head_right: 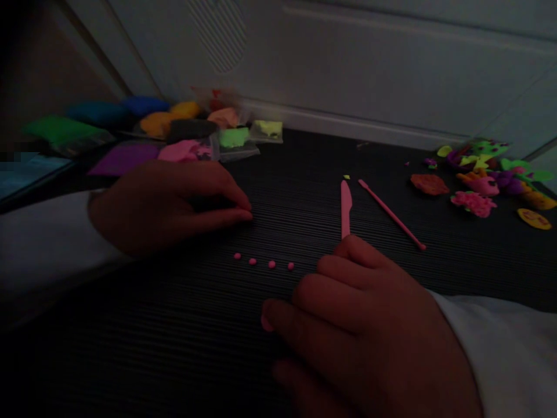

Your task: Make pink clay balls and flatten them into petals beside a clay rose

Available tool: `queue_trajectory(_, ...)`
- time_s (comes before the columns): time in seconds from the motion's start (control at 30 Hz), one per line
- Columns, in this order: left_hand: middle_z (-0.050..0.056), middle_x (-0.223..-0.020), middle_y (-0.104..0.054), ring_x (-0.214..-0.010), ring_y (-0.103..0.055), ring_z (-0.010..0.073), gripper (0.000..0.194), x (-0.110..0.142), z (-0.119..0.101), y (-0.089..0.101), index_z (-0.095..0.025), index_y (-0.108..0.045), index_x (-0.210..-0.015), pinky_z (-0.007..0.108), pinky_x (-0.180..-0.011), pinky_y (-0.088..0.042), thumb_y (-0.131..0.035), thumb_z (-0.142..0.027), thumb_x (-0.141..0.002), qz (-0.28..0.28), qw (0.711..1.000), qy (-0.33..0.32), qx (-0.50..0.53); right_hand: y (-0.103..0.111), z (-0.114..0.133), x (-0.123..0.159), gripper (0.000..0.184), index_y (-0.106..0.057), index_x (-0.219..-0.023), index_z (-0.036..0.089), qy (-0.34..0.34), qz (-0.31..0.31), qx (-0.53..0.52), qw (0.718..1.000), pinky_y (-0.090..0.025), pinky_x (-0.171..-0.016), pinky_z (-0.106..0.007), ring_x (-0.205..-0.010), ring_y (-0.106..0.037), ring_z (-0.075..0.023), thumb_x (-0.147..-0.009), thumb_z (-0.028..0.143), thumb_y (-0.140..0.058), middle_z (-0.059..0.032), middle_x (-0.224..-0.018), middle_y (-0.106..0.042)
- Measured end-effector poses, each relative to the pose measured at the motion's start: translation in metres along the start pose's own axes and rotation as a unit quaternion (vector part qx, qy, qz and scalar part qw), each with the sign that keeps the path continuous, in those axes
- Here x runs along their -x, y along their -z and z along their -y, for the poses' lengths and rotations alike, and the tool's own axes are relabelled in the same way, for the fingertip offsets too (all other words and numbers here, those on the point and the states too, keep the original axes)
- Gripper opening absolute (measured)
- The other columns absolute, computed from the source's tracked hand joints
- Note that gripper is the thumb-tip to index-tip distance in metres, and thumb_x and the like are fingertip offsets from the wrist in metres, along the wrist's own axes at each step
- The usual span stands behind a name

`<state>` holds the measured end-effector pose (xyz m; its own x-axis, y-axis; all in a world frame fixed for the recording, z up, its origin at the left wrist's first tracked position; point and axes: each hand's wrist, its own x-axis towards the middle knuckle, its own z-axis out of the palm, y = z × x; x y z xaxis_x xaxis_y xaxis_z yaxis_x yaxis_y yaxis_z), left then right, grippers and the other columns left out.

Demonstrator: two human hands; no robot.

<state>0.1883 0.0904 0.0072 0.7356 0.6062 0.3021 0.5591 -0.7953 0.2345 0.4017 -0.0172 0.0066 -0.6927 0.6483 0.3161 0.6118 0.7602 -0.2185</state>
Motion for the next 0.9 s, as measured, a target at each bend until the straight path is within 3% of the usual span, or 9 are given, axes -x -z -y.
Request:
queue_trajectory(0.33,-0.001,-0.078,-0.058,-0.071,-0.053,0.0119,0.02,0.0018,-0.0002,0.0019,-0.022,-0.058,-0.081,0.025,-0.066,-0.037,-0.047,-0.037,-0.074,0.012,1.0,0.002,-0.001,0.0004,-0.001,0.0015,0.019,-0.059,-0.09,0.021,0.024,-0.032,0.007,0.999,-0.031,-0.062,-0.036,-0.055,-0.044,-0.0132,-0.075,0.028,-0.049,0.002,-0.061,-0.055)
queue_trajectory(0.5,-0.002,-0.077,-0.059,-0.071,-0.053,0.0124,0.02,0.0015,0.0004,0.0022,-0.023,-0.058,-0.081,0.025,-0.065,-0.037,-0.047,-0.037,-0.074,0.009,1.0,0.004,-0.005,-0.0004,-0.0007,0.0008,0.012,-0.06,-0.082,0.021,0.021,-0.012,0.009,1.0,-0.031,-0.059,-0.034,-0.055,-0.045,-0.0133,-0.074,0.024,-0.05,0.0022,-0.059,-0.055)
queue_trajectory(0.9,-0.003,-0.076,-0.059,-0.069,-0.053,0.0119,0.02,0.0012,-0.0001,0.0011,-0.022,-0.059,-0.08,0.024,-0.064,-0.036,-0.047,-0.037,-0.073,-0.001,1.0,0.005,-0.008,0.0,0.0008,0.0016,0.014,-0.06,-0.081,0.02,0.025,-0.036,0.007,0.999,-0.032,-0.058,-0.034,-0.054,-0.046,-0.0127,-0.075,0.022,-0.047,0.0022,-0.058,-0.056)
